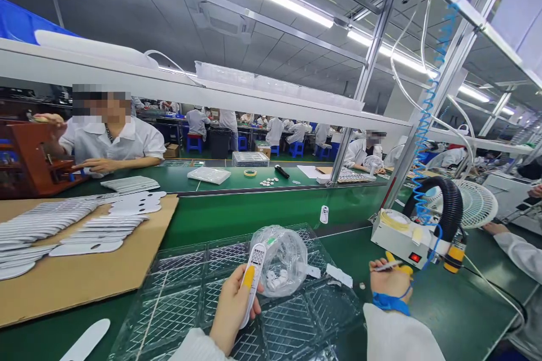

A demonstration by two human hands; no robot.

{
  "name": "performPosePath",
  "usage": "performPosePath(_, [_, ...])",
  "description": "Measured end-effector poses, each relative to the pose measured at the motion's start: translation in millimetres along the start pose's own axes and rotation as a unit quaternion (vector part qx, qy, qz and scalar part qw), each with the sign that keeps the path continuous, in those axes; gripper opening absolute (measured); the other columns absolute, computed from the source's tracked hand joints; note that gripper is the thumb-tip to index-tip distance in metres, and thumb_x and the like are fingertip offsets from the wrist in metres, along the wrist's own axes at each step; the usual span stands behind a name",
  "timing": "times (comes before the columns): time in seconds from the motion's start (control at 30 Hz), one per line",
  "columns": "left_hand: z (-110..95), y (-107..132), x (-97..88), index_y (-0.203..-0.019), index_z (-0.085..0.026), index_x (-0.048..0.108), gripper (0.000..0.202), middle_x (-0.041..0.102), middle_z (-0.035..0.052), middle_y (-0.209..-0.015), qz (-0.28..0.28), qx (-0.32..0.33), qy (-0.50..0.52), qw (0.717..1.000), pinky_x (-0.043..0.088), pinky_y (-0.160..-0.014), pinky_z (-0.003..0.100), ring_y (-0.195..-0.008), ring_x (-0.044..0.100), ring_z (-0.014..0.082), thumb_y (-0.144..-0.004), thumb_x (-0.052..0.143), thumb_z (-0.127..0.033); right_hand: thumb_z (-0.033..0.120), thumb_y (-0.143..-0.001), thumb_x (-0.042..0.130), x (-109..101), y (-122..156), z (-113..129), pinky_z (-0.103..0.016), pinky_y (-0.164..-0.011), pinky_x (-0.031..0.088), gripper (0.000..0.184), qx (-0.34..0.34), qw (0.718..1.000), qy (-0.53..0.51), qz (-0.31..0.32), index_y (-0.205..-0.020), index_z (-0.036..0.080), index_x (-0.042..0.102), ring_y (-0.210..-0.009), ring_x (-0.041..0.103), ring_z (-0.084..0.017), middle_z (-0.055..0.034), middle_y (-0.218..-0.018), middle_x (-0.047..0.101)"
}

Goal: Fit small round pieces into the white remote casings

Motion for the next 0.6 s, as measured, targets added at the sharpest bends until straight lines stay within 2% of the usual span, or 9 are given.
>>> performPosePath(0.1, [0, -2, -0.3, -0.093, -0.02, 0.048, 0.036, 0.065, 0.0005, -0.076, 0.0, 0.01, 0.019, 1.0, 0.038, -0.034, 0.02, -0.038, 0.053, 0.0086, -0.073, 0.056, -0.048, 0.051, -0.059, 0.06, 54, 14, 9, -0.031, -0.051, 0.043, 0.031, 0.017, 0.997, -0.042, 0.062, -0.071, 0.023, 0.054, -0.05, 0.043, -0.012, 0.0031, -0.061, 0.045])
performPosePath(0.17, [-1, -2, -1.4, -0.096, -0.021, 0.046, 0.038, 0.065, 0.0007, -0.077, -0.003, 0.015, 0.034, 0.999, 0.039, -0.035, 0.02, -0.04, 0.054, 0.0088, -0.072, 0.058, -0.047, 0.04, -0.055, 0.072, 92, 32, 23, -0.031, -0.058, 0.046, 0.032, 0.033, 0.986, -0.049, 0.157, -0.078, 0.02, 0.061, -0.061, 0.051, -0.014, 0.0002, -0.07, 0.055])
performPosePath(0.23, [-3, -2, -3.3, -0.097, -0.021, 0.045, 0.037, 0.065, 0.0005, -0.078, -0.006, 0.02, 0.05, 0.999, 0.041, -0.037, 0.021, -0.043, 0.055, 0.0089, -0.072, 0.059, -0.044, 0.032, -0.055, 0.077, 129, 56, 38, -0.031, -0.064, 0.047, 0.034, 0.055, 0.951, -0.053, 0.3, -0.084, 0.019, 0.065, -0.071, 0.055, -0.016, -0.0021, -0.077, 0.061])
performPosePath(0.3, [-7, -2, -6.3, -0.095, -0.021, 0.045, 0.034, 0.065, 0.0003, -0.08, -0.014, 0.026, 0.062, 0.998, 0.042, -0.039, 0.021, -0.045, 0.055, 0.0088, -0.073, 0.06, -0.043, 0.032, -0.059, 0.077, 157, 77, 47, -0.03, -0.067, 0.048, 0.033, 0.079, 0.914, -0.066, 0.392, -0.088, 0.02, 0.067, -0.074, 0.057, -0.016, -0.0019, -0.08, 0.063])
performPosePath(0.37, [-11, -2, -9.9, -0.095, -0.021, 0.045, 0.032, 0.065, 0.0006, -0.082, -0.026, 0.034, 0.066, 0.997, 0.043, -0.042, 0.021, -0.048, 0.055, 0.0089, -0.074, 0.059, -0.041, 0.033, -0.058, 0.078, 174, 92, 44, -0.028, -0.066, 0.048, 0.031, 0.099, 0.901, -0.073, 0.416, -0.084, 0.02, 0.069, -0.071, 0.057, -0.015, -0.0015, -0.078, 0.065])
performPosePath(0.43, [-13, -2, -13.0, -0.099, -0.021, 0.045, 0.033, 0.065, 0.001, -0.084, -0.033, 0.044, 0.066, 0.996, 0.044, -0.045, 0.022, -0.051, 0.056, 0.0093, -0.076, 0.059, -0.04, 0.033, -0.054, 0.08, 183, 103, 30, -0.027, -0.061, 0.048, 0.03, 0.114, 0.901, -0.067, 0.414, -0.077, 0.018, 0.069, -0.067, 0.057, -0.015, -0.0019, -0.073, 0.065])
performPosePath(0.6, [-12, -4, -12.5, -0.101, -0.021, 0.044, 0.034, 0.064, 0.0013, -0.083, -0.028, 0.048, 0.068, 0.996, 0.042, -0.044, 0.021, -0.05, 0.055, 0.0095, -0.076, 0.059, -0.037, 0.035, -0.057, 0.079, 184, 124, -13, -0.023, -0.05, 0.047, 0.031, 0.163, 0.898, -0.054, 0.404, -0.081, 0.018, 0.068, -0.061, 0.057, -0.013, -0.0012, -0.072, 0.063])
Point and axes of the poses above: each hand's wrist, its own y-axis away from the middle knuckle, its own x-axis out of the palm, z = x × y, the point moved 4 cm from there along -y, towards the middle knuckle
